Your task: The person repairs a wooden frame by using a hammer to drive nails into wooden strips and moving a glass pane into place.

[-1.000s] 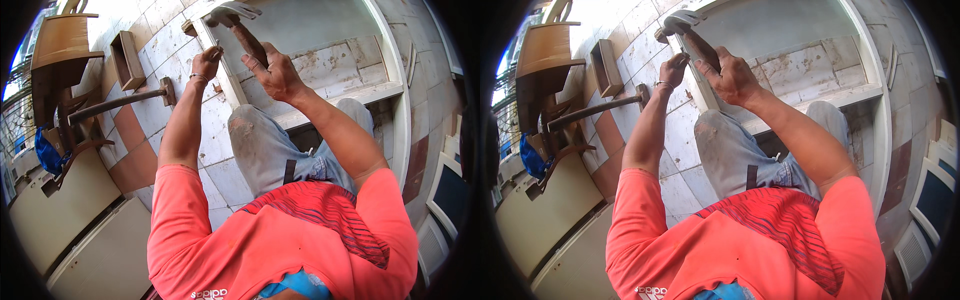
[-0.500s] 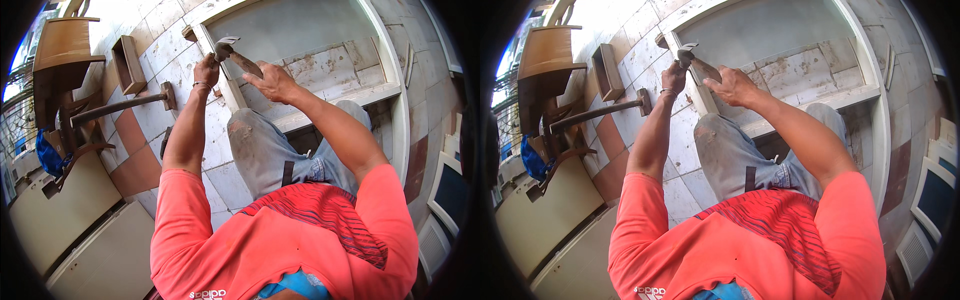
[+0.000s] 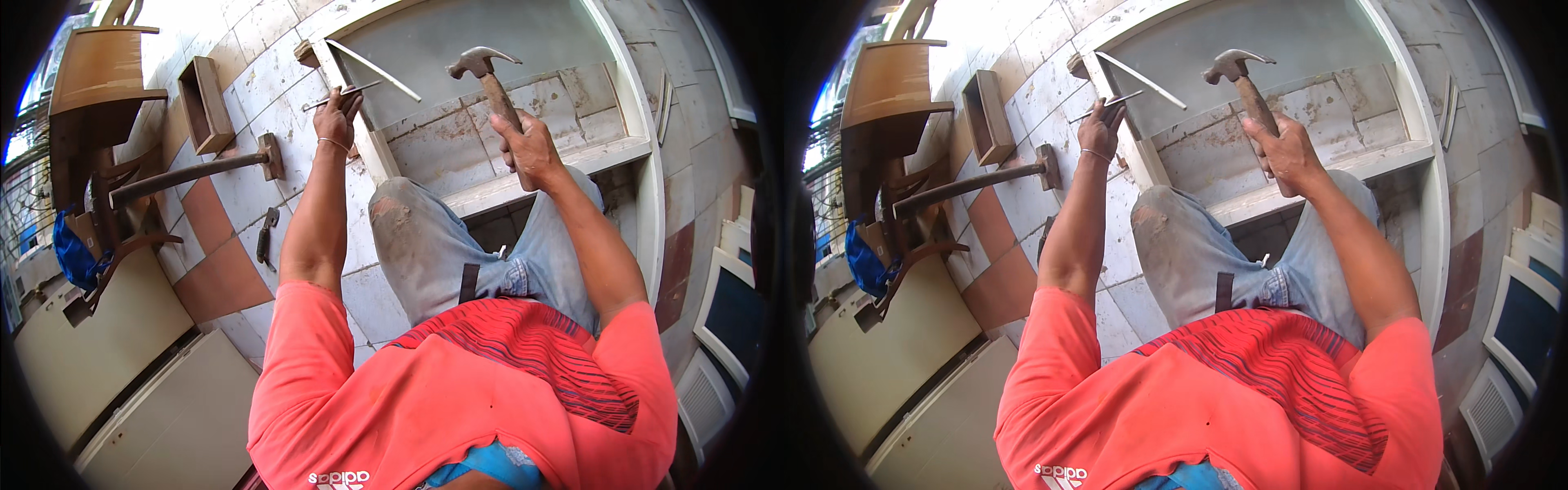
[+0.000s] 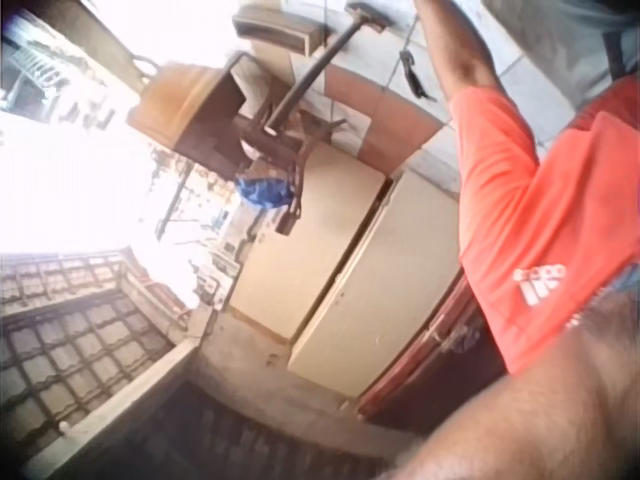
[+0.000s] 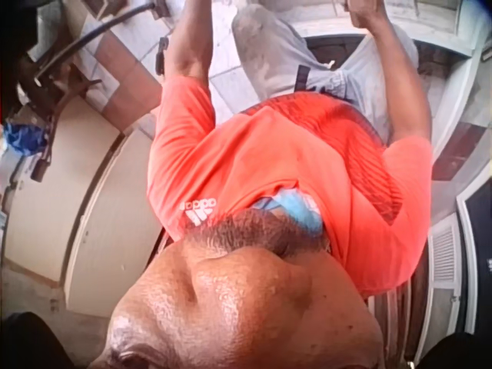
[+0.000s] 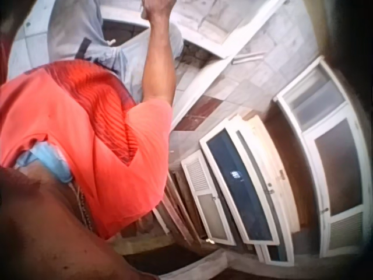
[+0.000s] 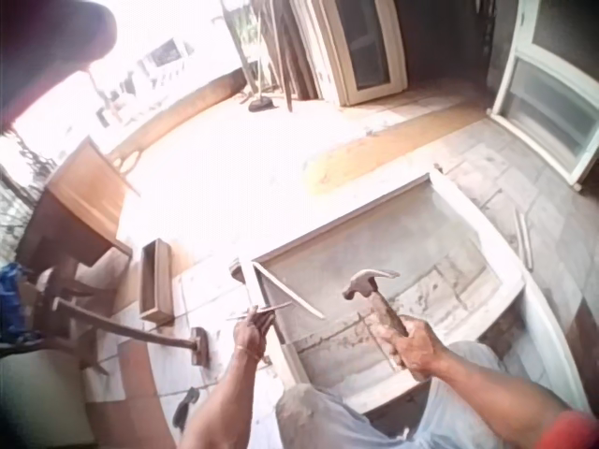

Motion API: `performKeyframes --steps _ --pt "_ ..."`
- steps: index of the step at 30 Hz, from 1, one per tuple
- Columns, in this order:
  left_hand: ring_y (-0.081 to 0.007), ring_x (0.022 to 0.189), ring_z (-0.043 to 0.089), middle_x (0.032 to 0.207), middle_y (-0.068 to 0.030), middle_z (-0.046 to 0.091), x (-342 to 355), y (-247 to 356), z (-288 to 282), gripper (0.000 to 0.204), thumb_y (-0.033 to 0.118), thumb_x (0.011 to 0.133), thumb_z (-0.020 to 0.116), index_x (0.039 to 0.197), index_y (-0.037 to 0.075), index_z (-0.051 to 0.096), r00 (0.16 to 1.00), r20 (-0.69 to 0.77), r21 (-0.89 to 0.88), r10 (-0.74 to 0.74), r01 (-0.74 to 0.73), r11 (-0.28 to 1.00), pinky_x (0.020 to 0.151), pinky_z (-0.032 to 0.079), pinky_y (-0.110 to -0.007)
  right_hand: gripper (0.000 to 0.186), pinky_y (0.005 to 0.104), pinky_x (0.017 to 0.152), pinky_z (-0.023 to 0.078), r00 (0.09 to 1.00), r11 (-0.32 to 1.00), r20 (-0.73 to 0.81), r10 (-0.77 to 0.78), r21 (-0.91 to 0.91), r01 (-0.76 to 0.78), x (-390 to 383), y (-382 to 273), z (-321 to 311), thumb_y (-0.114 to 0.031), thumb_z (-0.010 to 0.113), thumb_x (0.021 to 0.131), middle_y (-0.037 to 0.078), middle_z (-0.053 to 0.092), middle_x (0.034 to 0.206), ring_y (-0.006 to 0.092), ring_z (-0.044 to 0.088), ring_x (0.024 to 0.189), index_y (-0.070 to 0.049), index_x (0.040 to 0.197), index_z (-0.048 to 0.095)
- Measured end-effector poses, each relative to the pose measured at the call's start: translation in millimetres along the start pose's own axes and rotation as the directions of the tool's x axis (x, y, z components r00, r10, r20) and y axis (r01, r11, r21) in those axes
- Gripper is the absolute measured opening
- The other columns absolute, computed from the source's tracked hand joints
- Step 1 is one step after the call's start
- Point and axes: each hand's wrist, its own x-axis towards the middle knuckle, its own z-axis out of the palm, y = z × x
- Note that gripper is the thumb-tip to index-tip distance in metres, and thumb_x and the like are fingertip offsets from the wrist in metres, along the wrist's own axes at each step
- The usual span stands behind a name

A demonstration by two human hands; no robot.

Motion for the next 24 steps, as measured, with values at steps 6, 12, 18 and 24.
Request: performKeyframes --steps 6,12,18,24 --pt "-0.0187 0.067 0.061 0.077 -0.0086 0.062 -1 8 4 0.024 0.009 0.092 0.046 0.111 0.003 0.058 0.997 -0.061 0.109 -0.057 0.064 0.992 0.066 0.055 -0.034 0.034 0.0240 0.042 0.041 0.988 0.996 -0.146 0.057 0.078 -0.046 -30 0 -45 -0.039 0.069 0.086 -0.001 0.050 0.063 0.0069 0.049 0.047 -0.008 0.090 0.055" --pt "-0.0086 0.062 0.051 0.075 0.0002 0.057 -24 5 12 0.021 0.018 0.096 0.057 0.108 0.004 0.066 0.989 0.151 0.351 -0.011 -0.043 0.935 0.060 0.047 -0.024 0.034 0.0233 0.041 0.041 0.948 0.998 -0.316 -0.023 0.051 0.041 -56 6 -105 -0.038 0.071 0.085 -0.001 0.053 0.065 0.0067 0.049 0.047 -0.007 0.086 0.056" --pt "-0.0091 0.067 0.045 0.078 -0.0006 0.053 -86 29 46 0.032 0.017 0.092 0.047 0.114 0.003 0.065 0.978 0.170 0.386 0.125 -0.182 0.904 0.063 0.039 -0.021 0.052 0.0452 0.078 0.049 0.664 0.716 -0.656 -0.359 -0.650 -0.256 -66 54 -221 -0.043 0.072 0.078 0.023 0.067 0.088 0.0383 0.065 0.085 0.003 0.099 0.062" --pt "-0.0105 0.081 0.048 0.089 0.0003 0.048 -160 35 107 0.037 0.017 0.094 0.049 0.126 0.002 0.058 0.963 0.248 0.371 0.107 -0.197 0.907 0.072 0.048 -0.026 0.051 0.0463 0.079 0.049 0.566 0.761 -0.789 -0.239 -0.514 -0.394 -58 116 -309 -0.040 0.072 0.077 0.026 0.066 0.095 0.0414 0.064 0.091 0.003 0.103 0.064"
